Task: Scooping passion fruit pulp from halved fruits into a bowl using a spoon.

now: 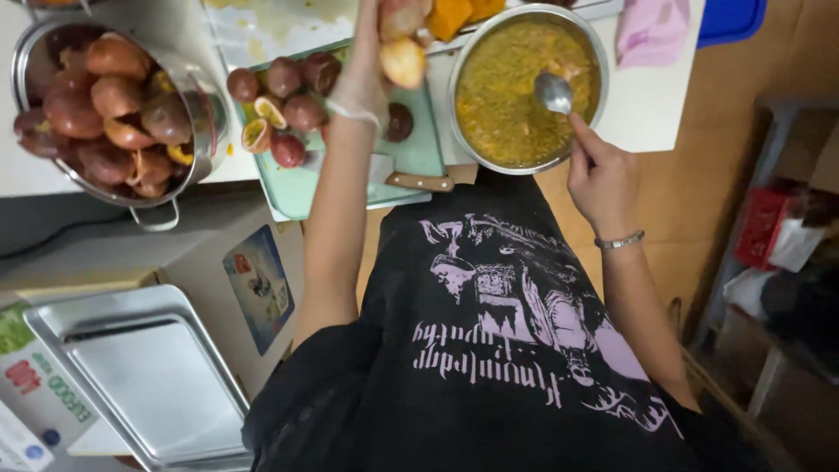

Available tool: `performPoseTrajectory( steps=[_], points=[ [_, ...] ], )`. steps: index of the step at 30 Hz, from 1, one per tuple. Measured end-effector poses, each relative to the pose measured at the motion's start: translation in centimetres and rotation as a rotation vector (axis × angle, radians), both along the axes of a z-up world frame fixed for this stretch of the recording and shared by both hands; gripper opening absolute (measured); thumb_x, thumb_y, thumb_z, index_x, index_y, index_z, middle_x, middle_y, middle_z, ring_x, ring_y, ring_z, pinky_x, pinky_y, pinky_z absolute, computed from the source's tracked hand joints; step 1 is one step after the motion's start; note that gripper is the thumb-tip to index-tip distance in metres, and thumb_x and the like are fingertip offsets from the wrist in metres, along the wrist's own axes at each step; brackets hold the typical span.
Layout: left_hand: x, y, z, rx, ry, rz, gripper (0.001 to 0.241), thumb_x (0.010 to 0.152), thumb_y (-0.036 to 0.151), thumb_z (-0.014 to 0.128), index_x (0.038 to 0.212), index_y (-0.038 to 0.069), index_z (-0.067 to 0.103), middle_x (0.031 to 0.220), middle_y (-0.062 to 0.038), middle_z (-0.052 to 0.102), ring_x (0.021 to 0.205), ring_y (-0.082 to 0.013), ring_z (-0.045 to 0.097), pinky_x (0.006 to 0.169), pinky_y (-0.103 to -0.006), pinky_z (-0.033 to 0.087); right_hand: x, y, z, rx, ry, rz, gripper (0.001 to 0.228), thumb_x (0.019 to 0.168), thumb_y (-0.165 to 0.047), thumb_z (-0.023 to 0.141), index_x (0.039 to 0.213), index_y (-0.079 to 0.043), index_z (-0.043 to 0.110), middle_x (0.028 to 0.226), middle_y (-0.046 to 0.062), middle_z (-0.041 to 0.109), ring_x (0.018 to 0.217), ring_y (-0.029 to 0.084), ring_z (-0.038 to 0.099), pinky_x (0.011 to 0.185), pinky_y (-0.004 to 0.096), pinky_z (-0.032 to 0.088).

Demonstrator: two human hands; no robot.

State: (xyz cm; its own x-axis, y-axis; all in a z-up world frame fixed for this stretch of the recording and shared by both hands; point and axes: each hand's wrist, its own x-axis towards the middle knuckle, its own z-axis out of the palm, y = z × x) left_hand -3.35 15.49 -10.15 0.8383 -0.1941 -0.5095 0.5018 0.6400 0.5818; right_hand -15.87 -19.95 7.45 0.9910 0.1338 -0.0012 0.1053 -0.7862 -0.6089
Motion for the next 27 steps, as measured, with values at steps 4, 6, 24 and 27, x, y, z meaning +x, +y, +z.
performPoseTrajectory(
  steps=[4,6,24,27],
  points=[
    [4.6,6.9,-8.3,0.643,-0.005,0.018,0.044,0.099,0.046,0.061,0.097,0.003,0.070,0.081,-0.015,0.072,0.063,-0.0293,0.071,0.054,-0.0456,0.054,-0.4,0.2,-0.8,-0.006,0.021,-0.017,0.034,0.102,-0.005,0.066,0.135,-0.009,0.073,0.080,0.022,0.066,0.065,0.032,0.066,0.062,0.040,0.050],
    [3.4,7.9,-5.7,0.824,0.062,-0.035,0.041,0.097,0.039,0.066,0.094,-0.001,0.070,0.079,-0.020,0.073,0.065,-0.0339,0.071,0.058,-0.0494,0.050,-0.6,0.3,-0.8,-0.022,0.042,-0.018,0.034,0.101,-0.005,0.066,0.135,-0.009,0.073,0.076,0.021,0.065,0.062,0.031,0.064,0.061,0.041,0.049],
    [-6.6,-2.9,8.9,0.645,-0.667,-0.213,0.074,0.087,0.013,0.087,0.150,0.013,0.048,0.142,-0.007,0.059,0.135,-0.0280,0.060,0.119,-0.0394,0.049,-2.3,-0.4,-6.9,0.674,0.310,-0.284,0.032,0.109,-0.005,0.065,0.139,0.000,0.071,0.094,-0.003,0.066,0.069,0.006,0.047,0.060,0.025,0.036],
    [-5.0,-6.7,10.3,0.446,-0.778,-0.215,0.080,0.102,0.017,0.083,0.164,0.015,0.032,0.163,-0.007,0.041,0.149,-0.0244,0.046,0.127,-0.0381,0.041,-1.6,0.4,-5.4,0.683,0.391,-0.300,0.037,0.106,-0.004,0.066,0.143,0.001,0.068,0.085,0.001,0.057,0.065,0.008,0.045,0.057,0.023,0.037]
  ],
)
